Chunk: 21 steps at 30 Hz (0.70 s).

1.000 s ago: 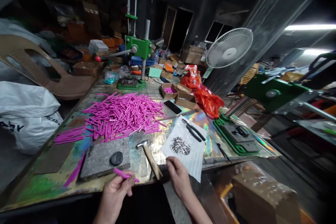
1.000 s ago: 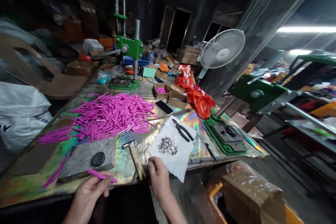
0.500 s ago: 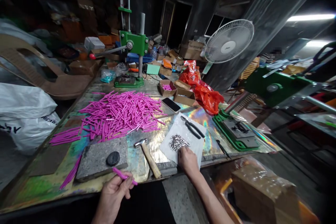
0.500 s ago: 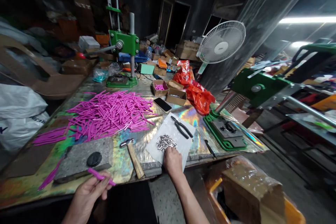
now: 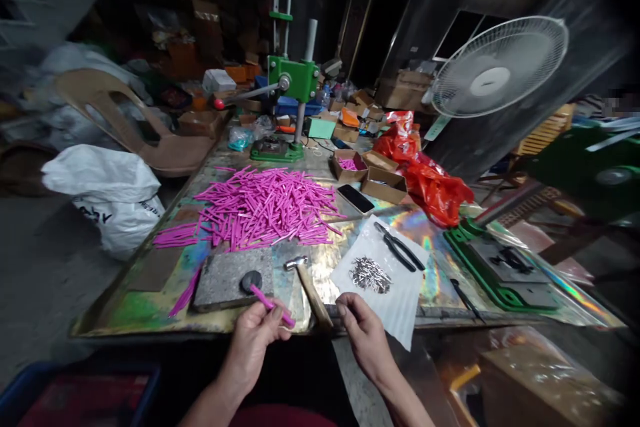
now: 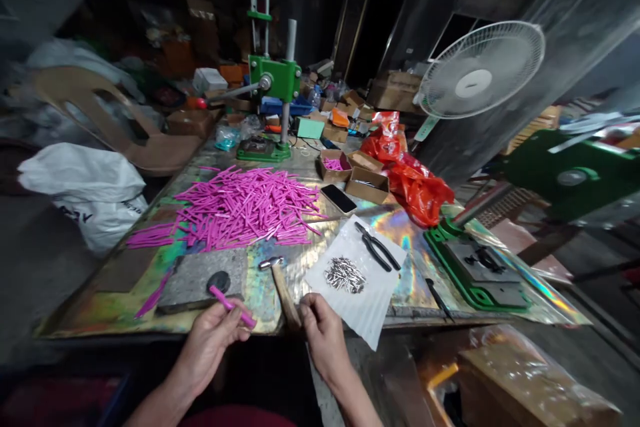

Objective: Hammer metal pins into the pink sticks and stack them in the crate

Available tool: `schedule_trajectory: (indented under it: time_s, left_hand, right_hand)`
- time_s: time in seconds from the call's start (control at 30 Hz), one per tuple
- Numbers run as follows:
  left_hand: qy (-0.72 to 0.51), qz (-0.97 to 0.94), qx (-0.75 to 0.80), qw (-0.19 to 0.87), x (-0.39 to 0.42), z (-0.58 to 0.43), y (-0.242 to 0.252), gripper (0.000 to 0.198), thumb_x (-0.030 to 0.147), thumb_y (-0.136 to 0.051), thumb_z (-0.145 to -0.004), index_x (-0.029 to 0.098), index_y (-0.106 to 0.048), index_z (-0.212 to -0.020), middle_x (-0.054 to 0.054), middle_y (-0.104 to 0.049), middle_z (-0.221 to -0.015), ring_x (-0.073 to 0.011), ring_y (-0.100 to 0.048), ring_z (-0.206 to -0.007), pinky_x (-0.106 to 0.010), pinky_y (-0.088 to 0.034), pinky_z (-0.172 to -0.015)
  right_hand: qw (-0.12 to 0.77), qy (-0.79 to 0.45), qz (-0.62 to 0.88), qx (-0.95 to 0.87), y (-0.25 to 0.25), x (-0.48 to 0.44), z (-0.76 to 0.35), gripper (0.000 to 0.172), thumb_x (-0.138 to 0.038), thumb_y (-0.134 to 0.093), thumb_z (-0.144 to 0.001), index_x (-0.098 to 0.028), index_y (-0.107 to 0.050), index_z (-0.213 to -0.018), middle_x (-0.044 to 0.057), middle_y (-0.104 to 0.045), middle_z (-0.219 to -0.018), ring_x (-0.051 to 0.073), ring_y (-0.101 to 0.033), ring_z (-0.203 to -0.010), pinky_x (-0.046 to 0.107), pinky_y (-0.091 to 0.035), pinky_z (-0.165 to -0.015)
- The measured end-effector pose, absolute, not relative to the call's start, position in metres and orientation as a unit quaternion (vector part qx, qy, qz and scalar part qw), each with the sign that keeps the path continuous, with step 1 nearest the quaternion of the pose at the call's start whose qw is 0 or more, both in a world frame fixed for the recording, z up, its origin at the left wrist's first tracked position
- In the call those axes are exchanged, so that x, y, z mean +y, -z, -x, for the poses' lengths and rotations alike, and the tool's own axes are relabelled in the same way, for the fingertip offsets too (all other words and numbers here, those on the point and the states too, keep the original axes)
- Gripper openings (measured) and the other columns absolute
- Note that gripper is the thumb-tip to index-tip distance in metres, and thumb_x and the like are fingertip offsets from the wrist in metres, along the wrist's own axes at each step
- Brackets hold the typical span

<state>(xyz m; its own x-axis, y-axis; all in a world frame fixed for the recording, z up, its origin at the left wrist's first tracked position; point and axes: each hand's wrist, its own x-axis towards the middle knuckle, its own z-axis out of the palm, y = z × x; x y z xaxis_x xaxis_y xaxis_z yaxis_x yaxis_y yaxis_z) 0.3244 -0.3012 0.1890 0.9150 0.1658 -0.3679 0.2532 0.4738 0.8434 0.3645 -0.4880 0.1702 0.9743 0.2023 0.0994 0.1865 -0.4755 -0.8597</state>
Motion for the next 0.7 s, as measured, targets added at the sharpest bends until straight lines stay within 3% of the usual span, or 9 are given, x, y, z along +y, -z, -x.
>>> schedule_trajectory:
  time_s: [0.1, 0.33, 0.7]
  left_hand:
    - [0.029, -0.466, 0.197, 0.862, -0.302, -0.324, -0.195, 0.026, 0.034, -0.072, -0.057, 0.012, -0.060, -0.064, -0.001, -0.061, -0.060, -0.0102, -0.054, -0.055, -0.019, -0.045, -0.049]
    - [0.025, -0.405, 0.189, 0.894, -0.300, -0.319, -0.198, 0.023, 0.030, -0.072, -0.060, 0.012, -0.059, -0.067, -0.001, -0.060, -0.060, -0.0093, -0.054, -0.054, -0.019, -0.045, -0.049]
    - [0.031, -0.398, 0.185, 0.898, -0.301, -0.315, -0.199, 0.021, 0.029, -0.071, -0.061, 0.012, -0.058, -0.064, 0.001, -0.057, -0.058, -0.0082, -0.052, -0.052, -0.019, -0.044, -0.050]
  right_hand:
    - [0.603, -0.082, 0.781, -0.139, -0.179, -0.465, -0.350, 0.019, -0.036, -0.041, -0.081, -0.019, -0.047, -0.075, -0.002, -0.042, -0.064, 0.013, -0.041, -0.060, 0.023, -0.036, -0.057]
    - [0.703, -0.155, 0.678, -0.148, -0.194, -0.432, -0.338, 0.017, -0.037, -0.048, -0.079, -0.021, -0.044, -0.074, -0.004, -0.038, -0.064, 0.012, -0.037, -0.059, 0.023, -0.034, -0.056]
    - [0.712, -0.175, 0.667, -0.133, -0.194, -0.428, -0.334, 0.019, -0.038, -0.051, -0.076, -0.021, -0.043, -0.072, -0.004, -0.040, -0.063, 0.012, -0.038, -0.058, 0.023, -0.033, -0.055]
